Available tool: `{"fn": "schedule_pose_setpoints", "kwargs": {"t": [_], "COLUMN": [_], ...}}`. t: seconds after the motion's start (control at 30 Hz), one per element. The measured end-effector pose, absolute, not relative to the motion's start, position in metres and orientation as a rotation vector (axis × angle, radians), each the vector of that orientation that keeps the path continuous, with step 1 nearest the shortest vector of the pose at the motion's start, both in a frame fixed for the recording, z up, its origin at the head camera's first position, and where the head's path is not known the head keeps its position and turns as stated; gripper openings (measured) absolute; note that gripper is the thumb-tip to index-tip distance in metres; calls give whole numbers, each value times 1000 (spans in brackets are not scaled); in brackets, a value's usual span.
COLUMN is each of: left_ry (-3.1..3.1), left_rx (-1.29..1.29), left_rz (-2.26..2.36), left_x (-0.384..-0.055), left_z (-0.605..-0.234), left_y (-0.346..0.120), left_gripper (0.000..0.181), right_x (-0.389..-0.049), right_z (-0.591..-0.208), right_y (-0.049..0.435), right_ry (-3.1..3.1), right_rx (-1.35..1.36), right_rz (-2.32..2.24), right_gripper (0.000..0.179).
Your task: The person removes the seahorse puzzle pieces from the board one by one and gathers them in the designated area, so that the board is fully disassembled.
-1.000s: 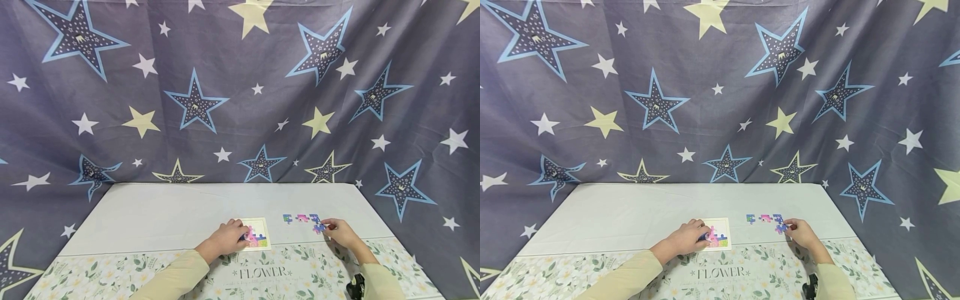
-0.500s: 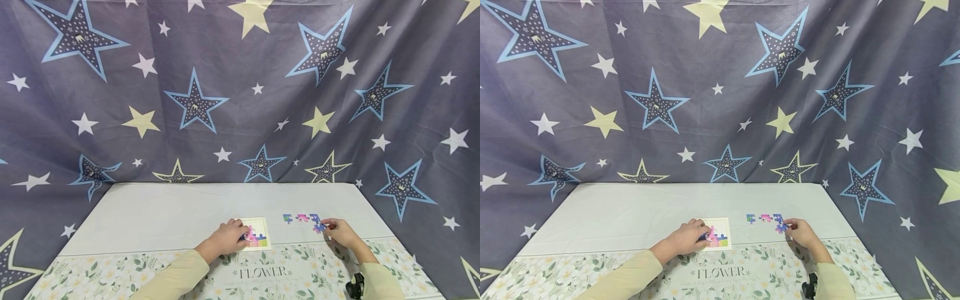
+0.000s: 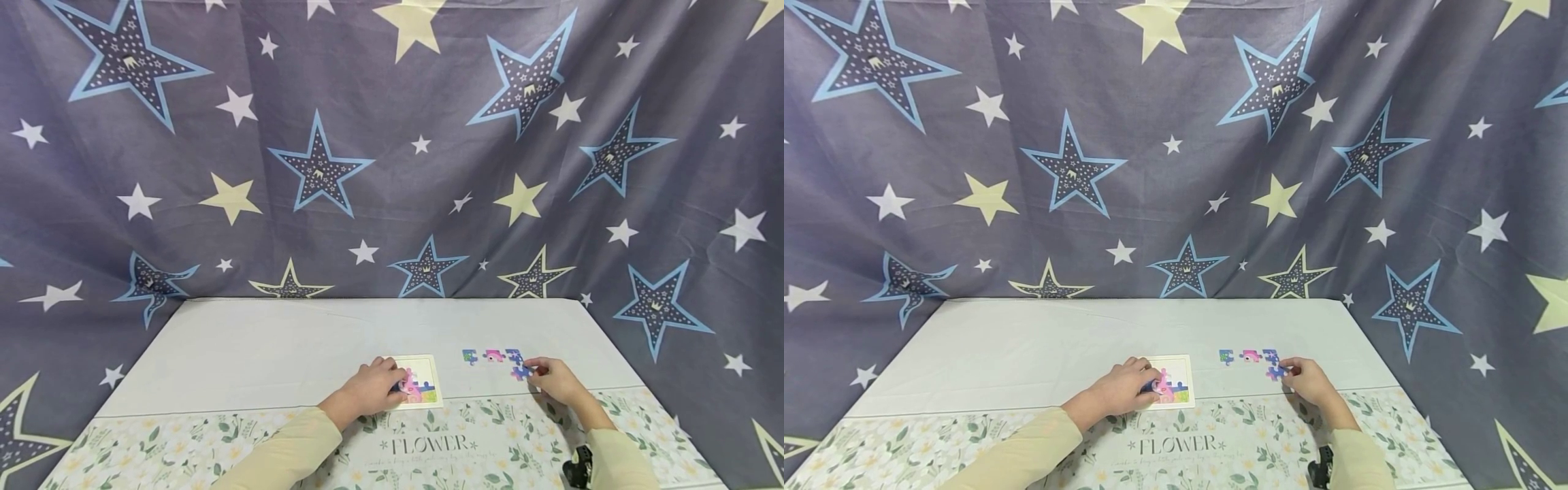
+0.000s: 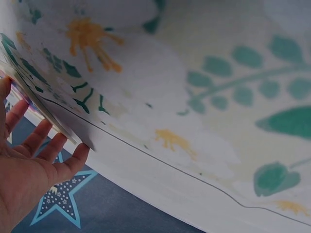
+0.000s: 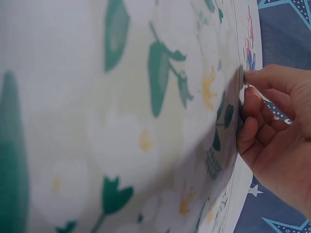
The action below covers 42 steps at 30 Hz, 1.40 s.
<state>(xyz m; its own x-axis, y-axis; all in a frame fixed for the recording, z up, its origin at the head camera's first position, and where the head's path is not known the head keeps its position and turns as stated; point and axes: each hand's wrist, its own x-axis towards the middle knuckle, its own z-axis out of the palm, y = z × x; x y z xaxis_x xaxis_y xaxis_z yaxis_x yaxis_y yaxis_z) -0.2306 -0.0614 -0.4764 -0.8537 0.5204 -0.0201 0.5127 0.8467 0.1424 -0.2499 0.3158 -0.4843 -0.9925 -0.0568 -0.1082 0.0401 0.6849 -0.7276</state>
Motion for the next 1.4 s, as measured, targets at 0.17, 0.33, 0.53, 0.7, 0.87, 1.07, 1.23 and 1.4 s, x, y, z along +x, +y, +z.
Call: {"fn": "schedule_pose_setpoints", "kwargs": {"t": [0.17,0.33,0.53,0.7,0.87,1.07,1.23,1.4], "left_ry": [2961,2960,2964,2966,2962,2962,2967,2960], "left_rx": [838,837,831,847,835,828,841,837], "left_rz": [225,231,222,239,231,220,229,226], "left_x": [-231,-232,-232,-231,-230,-230,-230,-230], "left_z": [-476,-477,-478,-478,-476,-476,-476,-476], "left_y": [-62,-62,-62,-63,-63,-62,-62,-62], "left_gripper": [43,44,45,45,45,45,44,45], "right_x": [-250,-250,-249,-249,-250,-249,-248,-250], "right_z": [-485,-485,-483,-483,-482,-478,-474,-475], "right_y": [316,317,317,317,315,305,296,287], "right_ry": [2778,2780,2784,2813,2851,2835,2814,2818], "right_rx": [-17,-17,-3,-16,22,9,-65,-78], "right_rz": [-1193,-1203,-1210,-1200,-1175,-1218,-1270,-1267], "right_gripper": [37,36,34,32,34,35,35,35]}}
